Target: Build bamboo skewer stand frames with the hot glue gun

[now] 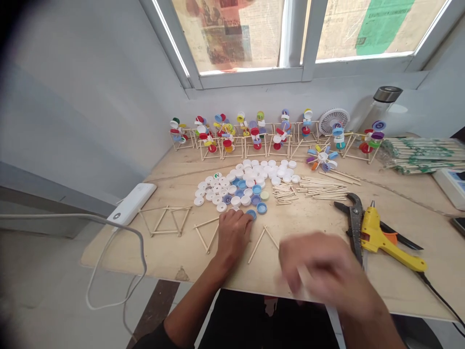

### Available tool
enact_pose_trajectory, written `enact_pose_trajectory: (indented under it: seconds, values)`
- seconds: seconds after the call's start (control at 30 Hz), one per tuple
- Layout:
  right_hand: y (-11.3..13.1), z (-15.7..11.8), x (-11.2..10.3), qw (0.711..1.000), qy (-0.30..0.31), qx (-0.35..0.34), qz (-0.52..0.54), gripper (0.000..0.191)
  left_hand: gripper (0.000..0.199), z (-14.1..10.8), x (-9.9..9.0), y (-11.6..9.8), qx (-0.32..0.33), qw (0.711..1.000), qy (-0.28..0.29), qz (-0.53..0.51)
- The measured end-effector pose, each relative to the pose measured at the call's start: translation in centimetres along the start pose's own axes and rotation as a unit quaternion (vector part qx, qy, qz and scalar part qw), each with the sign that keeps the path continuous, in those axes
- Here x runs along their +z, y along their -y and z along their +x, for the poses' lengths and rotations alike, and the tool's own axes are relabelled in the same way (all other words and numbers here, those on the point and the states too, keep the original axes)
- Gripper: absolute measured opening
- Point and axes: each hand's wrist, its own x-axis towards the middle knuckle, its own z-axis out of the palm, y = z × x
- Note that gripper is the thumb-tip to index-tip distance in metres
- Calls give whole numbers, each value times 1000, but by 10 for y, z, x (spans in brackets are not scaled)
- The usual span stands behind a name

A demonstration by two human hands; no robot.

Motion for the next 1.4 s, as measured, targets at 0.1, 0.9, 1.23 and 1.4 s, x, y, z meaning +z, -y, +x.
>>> enact_pose_trajectory:
  seconds: [0.1, 0.9, 1.23, 1.4]
  values:
    - [-2, 73, 12, 993, -38, 26, -112, 20, 10, -1, 1, 0, 0, 1000, -10, 1]
    - [-45, 113, 48, 879, -28, 20, -476, 18, 12, -3, -6, 6, 0, 997, -51, -64]
    - [-48, 81, 35, 890, 11, 34, -454, 23, 12, -14, -9, 9, 17, 997, -5, -78]
    - [-51, 77, 34, 901, 5, 20, -434, 27, 16, -16, -10, 9, 8, 997, 4, -81]
